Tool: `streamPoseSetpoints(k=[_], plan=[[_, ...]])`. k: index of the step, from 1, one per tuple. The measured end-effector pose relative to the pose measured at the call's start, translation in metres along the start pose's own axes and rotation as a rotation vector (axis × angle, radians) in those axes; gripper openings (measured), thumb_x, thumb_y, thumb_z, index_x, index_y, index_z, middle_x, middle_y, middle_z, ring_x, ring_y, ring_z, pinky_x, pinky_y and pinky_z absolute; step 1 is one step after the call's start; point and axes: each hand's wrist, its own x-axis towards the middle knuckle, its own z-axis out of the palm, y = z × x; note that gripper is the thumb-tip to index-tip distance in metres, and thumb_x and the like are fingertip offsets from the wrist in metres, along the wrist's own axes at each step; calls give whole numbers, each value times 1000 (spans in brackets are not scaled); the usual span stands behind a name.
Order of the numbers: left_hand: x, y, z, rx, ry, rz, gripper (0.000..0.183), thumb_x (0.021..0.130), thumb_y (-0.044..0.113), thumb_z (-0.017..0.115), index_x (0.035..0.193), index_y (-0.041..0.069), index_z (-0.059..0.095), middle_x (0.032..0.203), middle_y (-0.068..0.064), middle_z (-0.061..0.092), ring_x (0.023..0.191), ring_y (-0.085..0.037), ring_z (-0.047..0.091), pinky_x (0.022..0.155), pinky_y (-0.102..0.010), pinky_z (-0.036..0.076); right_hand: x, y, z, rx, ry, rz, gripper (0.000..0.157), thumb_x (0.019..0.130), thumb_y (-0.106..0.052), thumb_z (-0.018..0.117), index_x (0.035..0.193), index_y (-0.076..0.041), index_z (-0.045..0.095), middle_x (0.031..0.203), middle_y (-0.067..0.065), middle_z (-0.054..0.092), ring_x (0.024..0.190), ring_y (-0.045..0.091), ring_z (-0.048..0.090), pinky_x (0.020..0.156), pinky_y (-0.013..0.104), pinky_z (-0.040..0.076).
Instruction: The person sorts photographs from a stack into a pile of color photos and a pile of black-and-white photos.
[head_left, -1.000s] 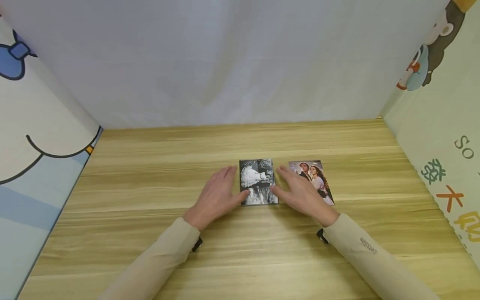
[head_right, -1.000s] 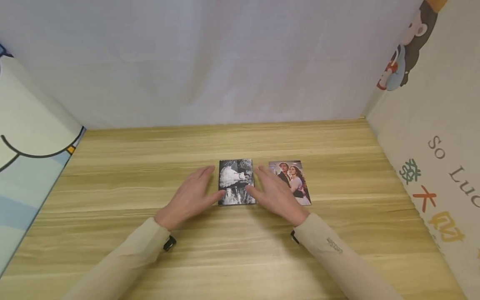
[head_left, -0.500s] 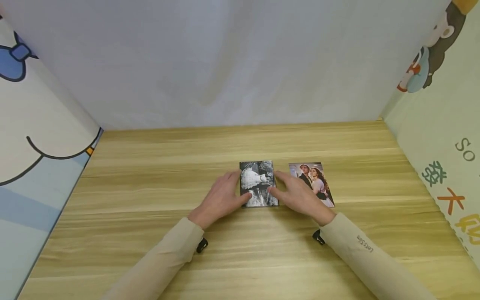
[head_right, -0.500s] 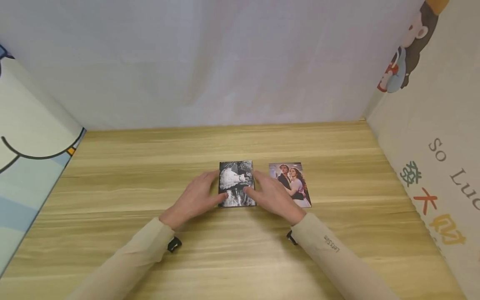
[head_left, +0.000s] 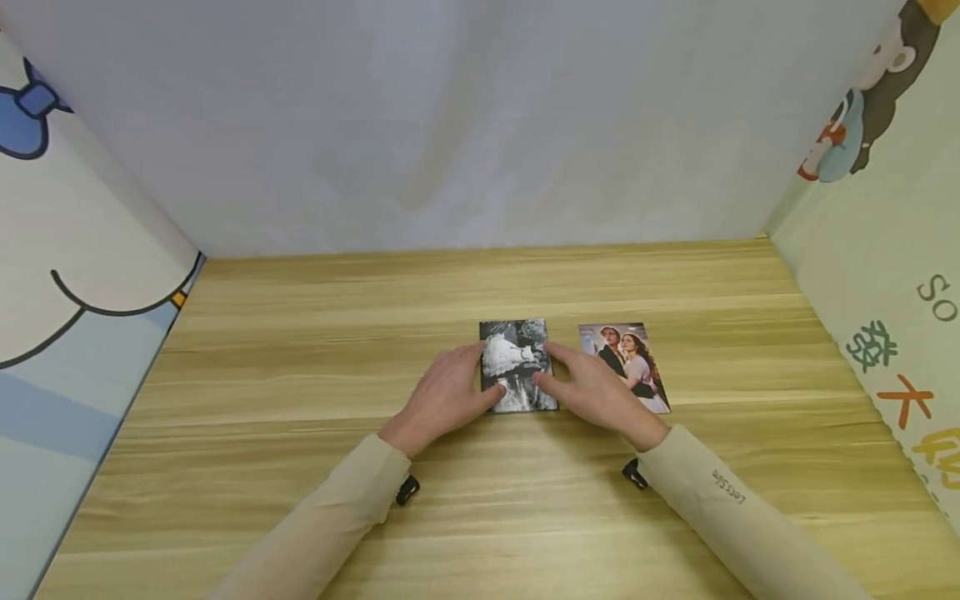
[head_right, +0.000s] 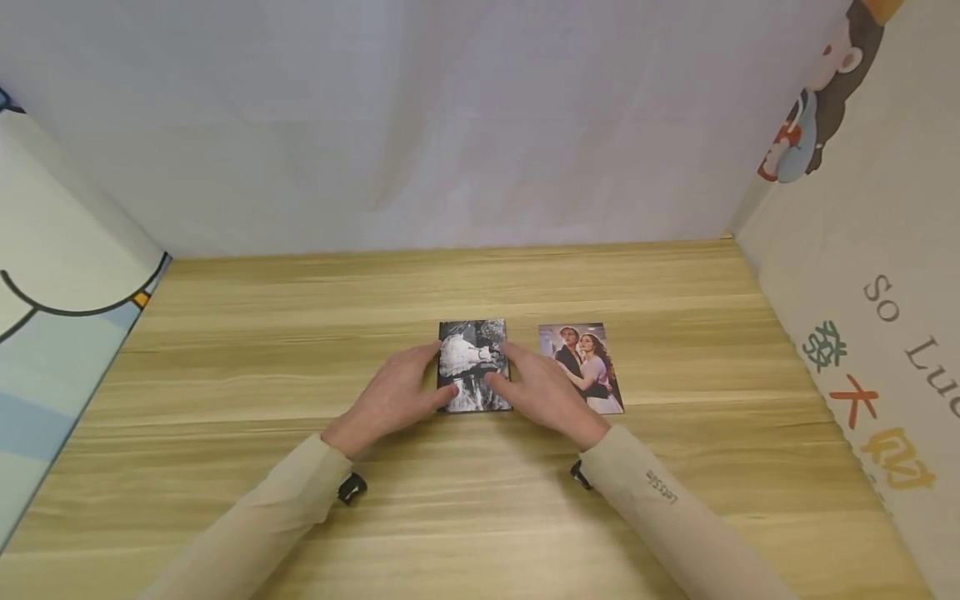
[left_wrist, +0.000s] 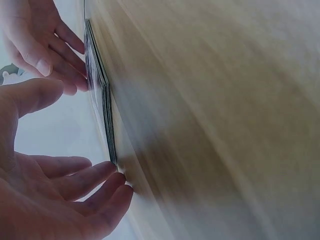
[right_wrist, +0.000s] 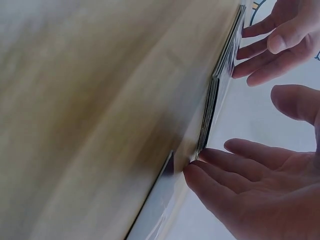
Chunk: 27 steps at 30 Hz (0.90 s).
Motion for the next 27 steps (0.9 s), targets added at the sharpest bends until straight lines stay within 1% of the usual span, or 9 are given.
streamPoseSetpoints(k=[2,6,14,18,24,26,27], plan=[[0,0,1,3,1,2,76,96,35,72,153,-6,43,152,-22,51,141,-37,48,124,-46,29,0,-1,0,2,-2,1,64,104,-33,59,153,4,44,153,24,49,141,44,46,116,59,38],[0,-1,1,0,4,12,76,95,35,73,152,-6,44,151,-23,52,141,-38,48,123,-47,30,-1,-1,1,7,-9,15,63,104,-34,59,154,2,45,154,23,48,141,44,46,115,59,39],[-2,-1,1,-23,20,16,75,95,35,72,152,-6,44,151,-23,52,140,-40,49,119,-51,36,-3,-2,2,18,-8,30,64,104,-36,59,156,-2,44,156,21,46,141,43,46,113,61,41],[-4,0,0,-37,28,4,74,96,35,71,152,-6,45,149,-24,54,139,-41,49,118,-53,38,-4,-3,2,24,-2,37,64,104,-37,60,156,-3,44,157,20,46,140,43,47,111,62,42],[-8,0,-2,-92,49,-26,72,97,36,69,153,-3,46,151,-23,52,141,-41,46,119,-53,36,-7,-6,0,61,19,42,62,104,-34,60,155,-3,45,155,20,48,140,43,47,112,62,42],[-9,1,-2,-121,63,-32,70,97,34,69,153,-2,46,151,-21,52,141,-39,47,119,-51,37,-7,-7,-2,70,32,36,61,104,-33,59,155,-2,46,152,22,51,137,44,50,109,62,44],[-10,1,-2,-139,69,-35,69,97,33,69,153,-1,47,151,-21,52,141,-38,48,118,-50,38,-8,-7,-2,74,38,33,60,104,-33,59,154,-2,46,148,23,55,131,44,55,106,62,47]])
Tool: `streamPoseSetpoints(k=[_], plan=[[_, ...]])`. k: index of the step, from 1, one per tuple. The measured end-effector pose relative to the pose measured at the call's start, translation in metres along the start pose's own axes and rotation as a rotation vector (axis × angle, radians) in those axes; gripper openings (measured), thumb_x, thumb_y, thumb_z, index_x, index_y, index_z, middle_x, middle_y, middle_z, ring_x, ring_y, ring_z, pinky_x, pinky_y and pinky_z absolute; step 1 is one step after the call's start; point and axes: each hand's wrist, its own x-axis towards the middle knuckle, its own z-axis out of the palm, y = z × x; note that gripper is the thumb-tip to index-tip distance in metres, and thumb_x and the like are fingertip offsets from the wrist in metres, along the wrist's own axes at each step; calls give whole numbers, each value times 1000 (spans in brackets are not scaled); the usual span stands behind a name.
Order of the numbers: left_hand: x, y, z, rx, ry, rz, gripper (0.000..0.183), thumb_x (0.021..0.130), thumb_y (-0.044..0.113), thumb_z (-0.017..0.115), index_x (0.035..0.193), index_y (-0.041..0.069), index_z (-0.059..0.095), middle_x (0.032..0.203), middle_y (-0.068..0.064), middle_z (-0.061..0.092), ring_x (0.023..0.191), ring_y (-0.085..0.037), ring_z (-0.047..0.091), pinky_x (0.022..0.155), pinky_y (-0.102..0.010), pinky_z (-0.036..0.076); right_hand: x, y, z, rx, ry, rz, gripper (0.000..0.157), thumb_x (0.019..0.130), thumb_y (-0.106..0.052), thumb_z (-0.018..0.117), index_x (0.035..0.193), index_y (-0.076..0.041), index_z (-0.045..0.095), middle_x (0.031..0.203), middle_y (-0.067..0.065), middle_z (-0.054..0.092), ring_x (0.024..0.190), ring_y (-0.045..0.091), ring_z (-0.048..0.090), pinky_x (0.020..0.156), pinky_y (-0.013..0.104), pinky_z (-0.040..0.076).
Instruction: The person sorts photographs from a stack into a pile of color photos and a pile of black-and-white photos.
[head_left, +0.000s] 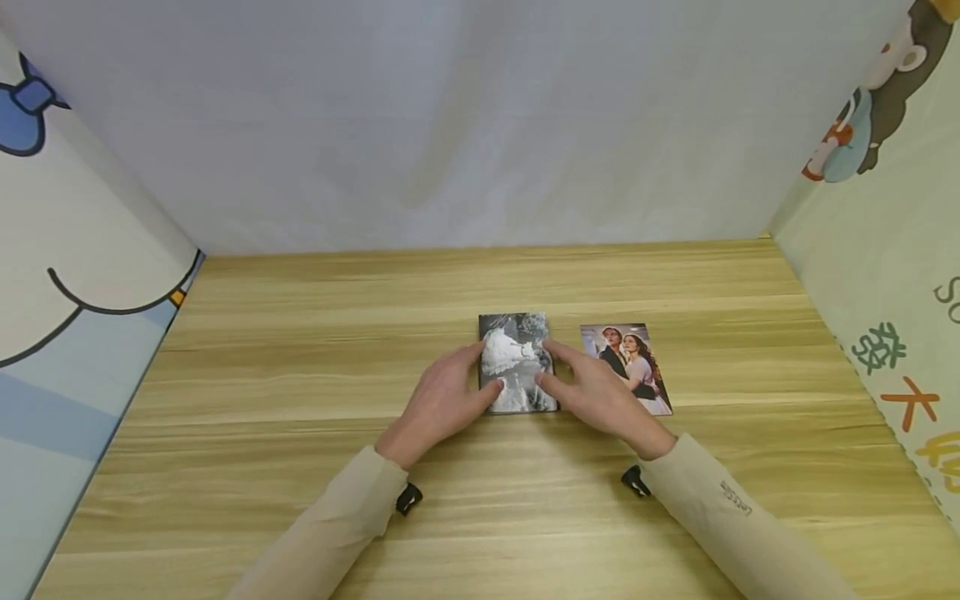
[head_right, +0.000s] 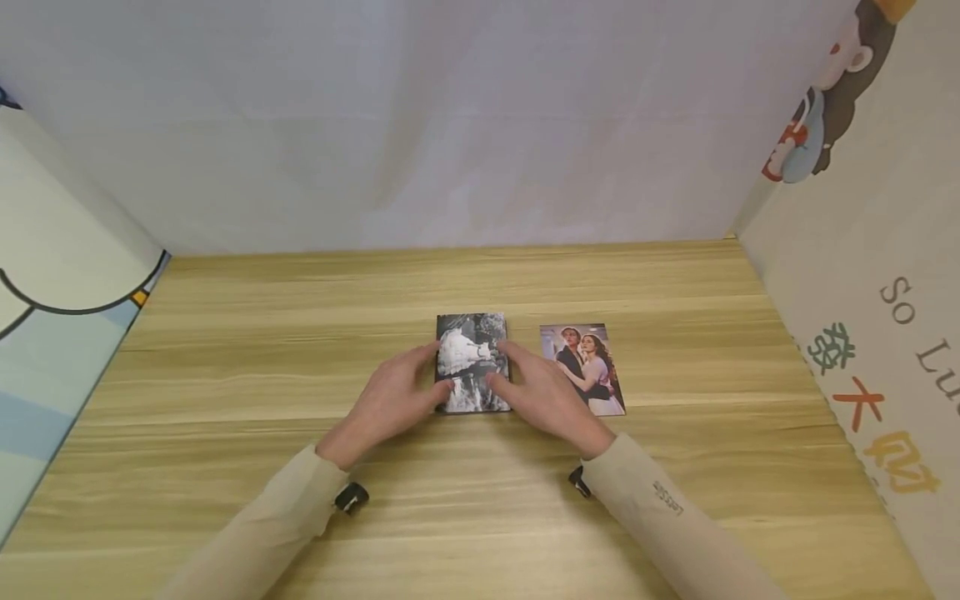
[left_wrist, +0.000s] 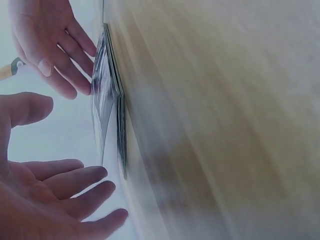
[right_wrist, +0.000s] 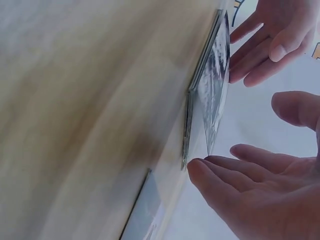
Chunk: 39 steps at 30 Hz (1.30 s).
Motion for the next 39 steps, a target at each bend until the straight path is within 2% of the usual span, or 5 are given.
streamPoseSetpoints(k=[14,21,26,33,39], plan=[[-8,3,-2,-207,102,49,65,95,25,72,152,6,50,151,-16,54,126,-35,63,104,-49,53,-6,-5,-7,208,61,5,60,103,-25,62,155,-1,44,147,25,54,124,39,63,99,50,56],[-11,5,-2,-370,202,108,55,95,6,70,148,2,53,146,-20,55,113,-36,70,91,-37,61,-8,-8,-11,261,103,-27,56,104,-20,61,155,-2,45,143,24,59,120,37,67,63,32,55],[-12,6,-2,-422,300,159,50,93,-5,68,141,-1,58,142,-19,58,108,-35,71,87,-28,61,-9,-11,-12,271,141,-39,54,104,-18,62,153,-3,48,149,20,54,119,36,67,81,38,62],[-14,9,-5,-462,370,163,50,90,-11,69,137,1,63,137,-17,61,100,-34,73,82,-26,61,-12,-15,-12,305,199,-48,50,101,-12,64,149,-5,53,141,22,60,116,37,69,53,28,51],[-17,12,-9,-507,402,151,50,88,-13,70,136,2,64,134,-16,62,97,-33,74,81,-25,62,-12,-20,-12,359,247,-53,46,99,-8,66,145,-4,58,139,22,62,115,36,70,60,30,57]])
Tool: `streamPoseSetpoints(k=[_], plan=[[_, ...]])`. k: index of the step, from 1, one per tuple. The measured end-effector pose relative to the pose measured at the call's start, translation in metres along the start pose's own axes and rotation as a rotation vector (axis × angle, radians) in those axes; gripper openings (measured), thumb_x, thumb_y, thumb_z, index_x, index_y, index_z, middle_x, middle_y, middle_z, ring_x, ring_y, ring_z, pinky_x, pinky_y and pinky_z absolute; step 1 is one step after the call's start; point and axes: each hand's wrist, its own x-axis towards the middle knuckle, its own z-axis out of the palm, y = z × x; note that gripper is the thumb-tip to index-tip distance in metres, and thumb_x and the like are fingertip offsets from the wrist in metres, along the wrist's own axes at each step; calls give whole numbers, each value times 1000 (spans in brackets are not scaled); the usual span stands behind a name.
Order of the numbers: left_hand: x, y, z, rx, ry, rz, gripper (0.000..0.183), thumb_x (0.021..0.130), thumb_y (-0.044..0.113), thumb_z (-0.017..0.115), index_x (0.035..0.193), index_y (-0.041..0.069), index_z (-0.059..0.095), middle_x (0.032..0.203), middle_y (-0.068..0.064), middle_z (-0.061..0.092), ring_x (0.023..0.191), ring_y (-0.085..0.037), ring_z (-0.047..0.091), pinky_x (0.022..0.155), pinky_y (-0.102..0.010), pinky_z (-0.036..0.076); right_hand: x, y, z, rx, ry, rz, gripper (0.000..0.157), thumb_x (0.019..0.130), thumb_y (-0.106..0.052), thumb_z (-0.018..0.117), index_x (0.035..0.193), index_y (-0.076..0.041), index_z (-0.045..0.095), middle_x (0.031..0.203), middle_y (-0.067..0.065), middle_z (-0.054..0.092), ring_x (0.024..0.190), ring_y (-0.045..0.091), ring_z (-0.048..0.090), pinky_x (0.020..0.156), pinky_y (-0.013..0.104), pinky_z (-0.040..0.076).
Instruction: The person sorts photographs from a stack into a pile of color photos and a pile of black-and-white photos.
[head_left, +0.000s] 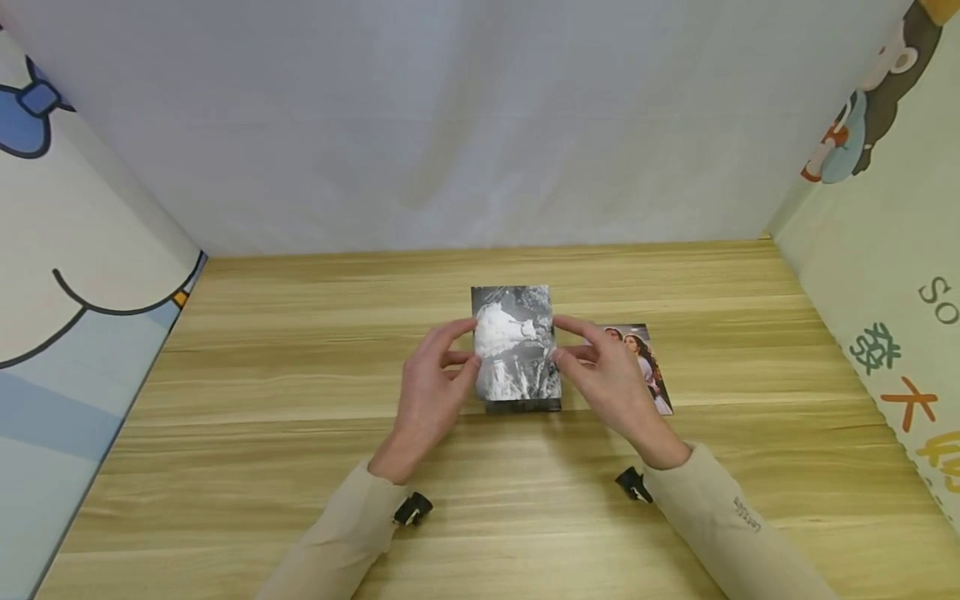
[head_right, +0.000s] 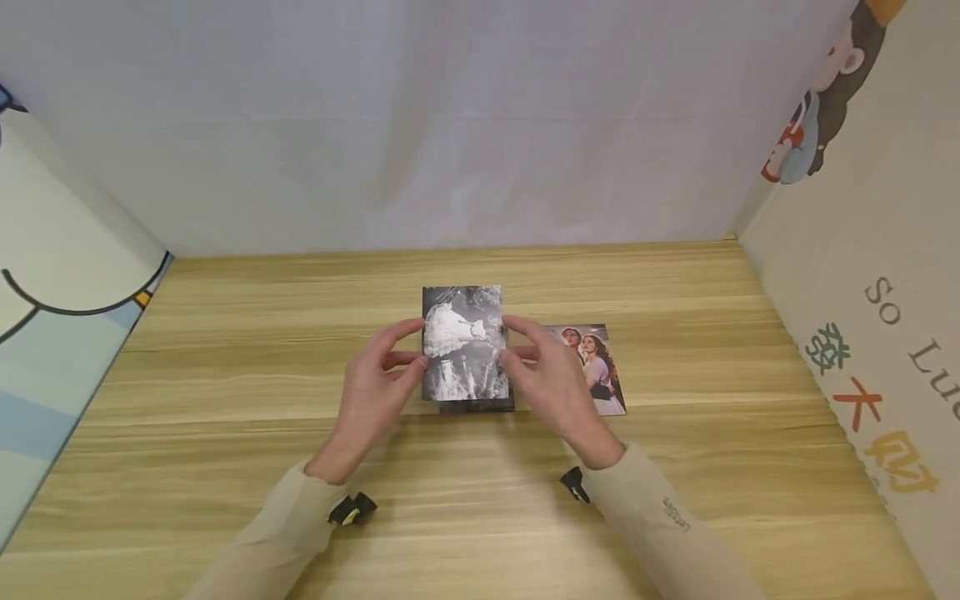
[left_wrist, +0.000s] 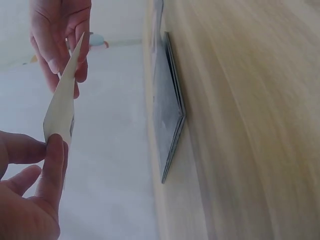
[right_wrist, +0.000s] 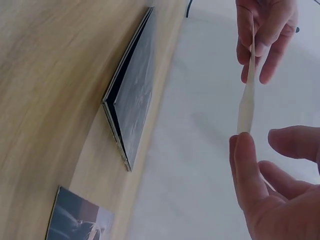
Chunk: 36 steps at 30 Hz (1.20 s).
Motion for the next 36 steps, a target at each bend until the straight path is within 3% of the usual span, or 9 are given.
streamPoseSetpoints(k=[4,7,10,17,26,36], plan=[[-1,4,-4,-34,11,-12,49,89,-13,70,135,2,64,136,-16,61,98,-33,73,81,-26,62,-1,-6,1,26,38,-2,43,99,-7,67,142,-6,61,124,21,70,109,33,72,54,23,52],[-1,5,-6,-59,17,-22,49,89,-13,69,135,2,64,137,-16,61,98,-34,73,83,-27,62,0,-9,3,52,65,-7,43,98,-5,67,140,-6,63,119,20,71,106,30,73,71,24,61],[-1,7,-10,-80,22,-35,50,89,-13,70,136,3,64,139,-15,60,99,-34,73,84,-28,62,3,-11,6,82,85,-19,44,96,-2,68,139,-6,63,125,17,69,104,28,73,88,28,61],[-4,8,-19,-92,57,-77,55,89,-11,71,140,5,62,143,-12,59,100,-31,73,84,-30,62,6,-17,13,145,82,-30,53,93,2,71,144,-4,58,139,13,62,108,30,71,85,27,61],[-5,6,-30,-113,87,-109,56,90,-8,71,144,-1,57,128,-16,67,100,-32,72,84,-26,61,7,-23,22,179,69,-14,58,94,-1,71,149,-5,54,130,13,64,109,29,70,78,24,61],[-8,0,-44,-98,116,-93,47,91,-9,70,136,1,67,118,-17,68,99,-32,71,82,-20,60,10,-28,36,180,51,-13,51,95,-3,71,144,-6,60,120,14,67,106,28,71,82,30,62]])
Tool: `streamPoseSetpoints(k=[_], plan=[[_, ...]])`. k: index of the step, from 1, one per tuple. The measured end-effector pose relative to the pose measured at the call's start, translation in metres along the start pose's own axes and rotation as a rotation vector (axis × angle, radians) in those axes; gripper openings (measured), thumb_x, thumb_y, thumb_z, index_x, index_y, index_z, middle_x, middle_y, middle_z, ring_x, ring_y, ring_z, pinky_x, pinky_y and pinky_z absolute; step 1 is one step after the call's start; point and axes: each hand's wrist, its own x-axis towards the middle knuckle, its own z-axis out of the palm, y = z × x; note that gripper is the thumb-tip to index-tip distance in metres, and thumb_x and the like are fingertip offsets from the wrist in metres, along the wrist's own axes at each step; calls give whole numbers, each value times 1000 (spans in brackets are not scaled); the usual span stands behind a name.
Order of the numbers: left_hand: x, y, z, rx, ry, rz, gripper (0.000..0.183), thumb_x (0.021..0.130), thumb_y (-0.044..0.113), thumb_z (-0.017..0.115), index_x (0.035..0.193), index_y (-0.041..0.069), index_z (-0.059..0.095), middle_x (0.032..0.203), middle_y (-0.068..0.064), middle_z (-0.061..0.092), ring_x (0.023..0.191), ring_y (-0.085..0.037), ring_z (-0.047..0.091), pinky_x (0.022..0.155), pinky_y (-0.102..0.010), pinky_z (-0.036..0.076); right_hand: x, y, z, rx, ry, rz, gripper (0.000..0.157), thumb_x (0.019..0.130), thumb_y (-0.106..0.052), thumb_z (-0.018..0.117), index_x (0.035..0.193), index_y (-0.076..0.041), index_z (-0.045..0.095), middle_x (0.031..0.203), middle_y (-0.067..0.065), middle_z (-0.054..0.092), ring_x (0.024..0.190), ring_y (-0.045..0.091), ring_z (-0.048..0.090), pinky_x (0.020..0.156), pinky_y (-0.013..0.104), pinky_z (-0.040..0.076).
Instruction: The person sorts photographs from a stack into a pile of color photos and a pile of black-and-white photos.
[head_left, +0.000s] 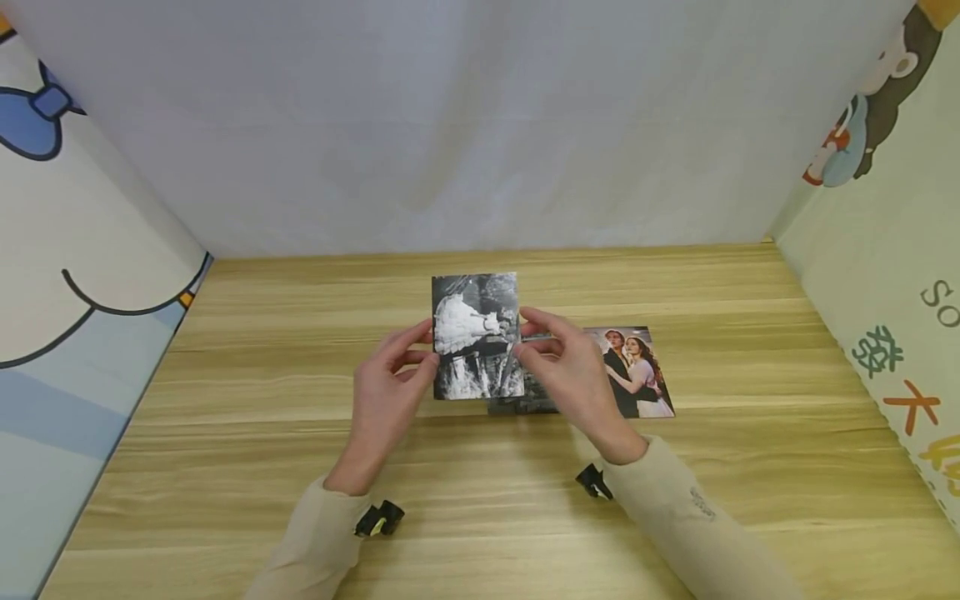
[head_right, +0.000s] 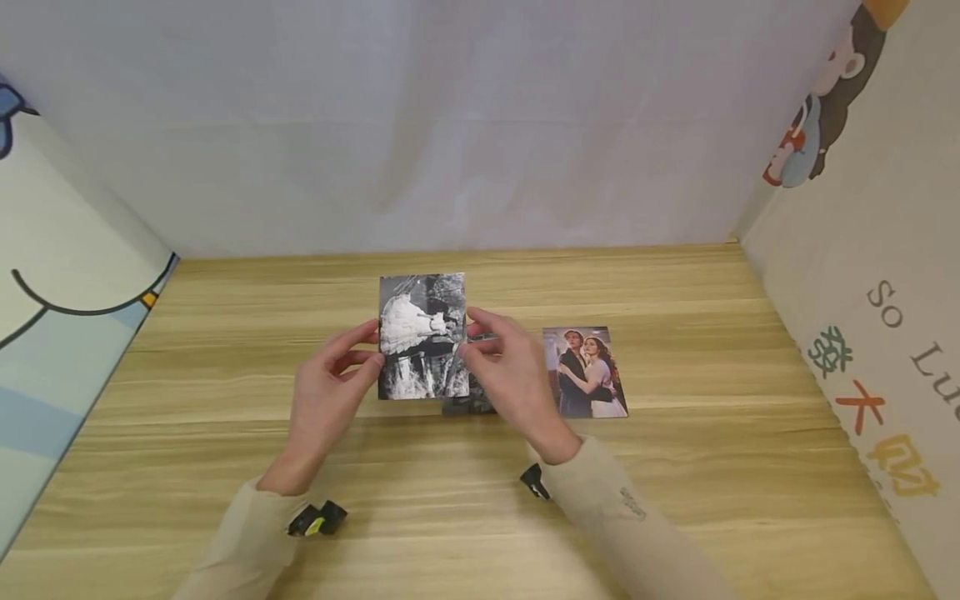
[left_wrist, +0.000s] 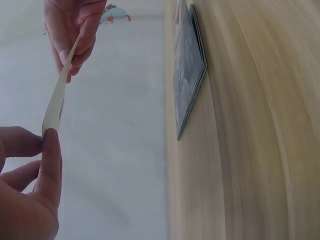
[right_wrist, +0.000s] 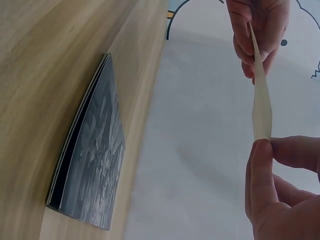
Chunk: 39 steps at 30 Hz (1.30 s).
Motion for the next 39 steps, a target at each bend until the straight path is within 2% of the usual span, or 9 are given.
streamPoseSetpoints(k=[4,11,25,33,36,39], plan=[[0,-1,-6,19,10,-6,45,91,-8,70,135,3,68,118,-16,68,99,-31,70,83,-19,59,0,0,6,-9,-7,2,50,96,-4,70,144,-8,60,120,12,66,107,27,71,84,32,61],[0,-1,-15,40,31,8,43,92,-8,69,133,2,69,117,-17,68,98,-28,70,84,-17,58,2,-1,17,-14,-1,-26,48,96,-6,71,143,-9,62,118,11,68,102,24,72,79,32,61],[0,-7,-35,81,53,-41,41,92,-8,68,132,1,70,118,-17,69,91,-2,65,84,-16,57,7,0,40,-9,-36,-46,50,95,-4,73,143,-6,60,114,12,68,96,24,72,78,35,61],[0,-10,-44,139,54,-70,41,93,-5,70,133,2,70,118,-17,70,91,-1,65,83,-14,57,10,1,52,-57,-38,-19,50,93,-4,75,141,-6,62,112,9,70,92,22,72,75,34,62],[1,-12,-47,162,54,-68,41,92,-5,70,132,1,70,117,-17,70,93,-8,66,82,-13,56,11,1,56,-68,-47,-13,50,93,-4,75,141,-7,62,112,9,70,92,22,72,76,33,62],[2,-14,-50,187,46,-75,40,93,-4,69,132,1,69,118,-17,70,97,-20,68,82,-11,55,12,1,59,-71,-59,-5,53,93,-4,74,144,-7,60,111,8,70,93,22,72,74,33,62]])
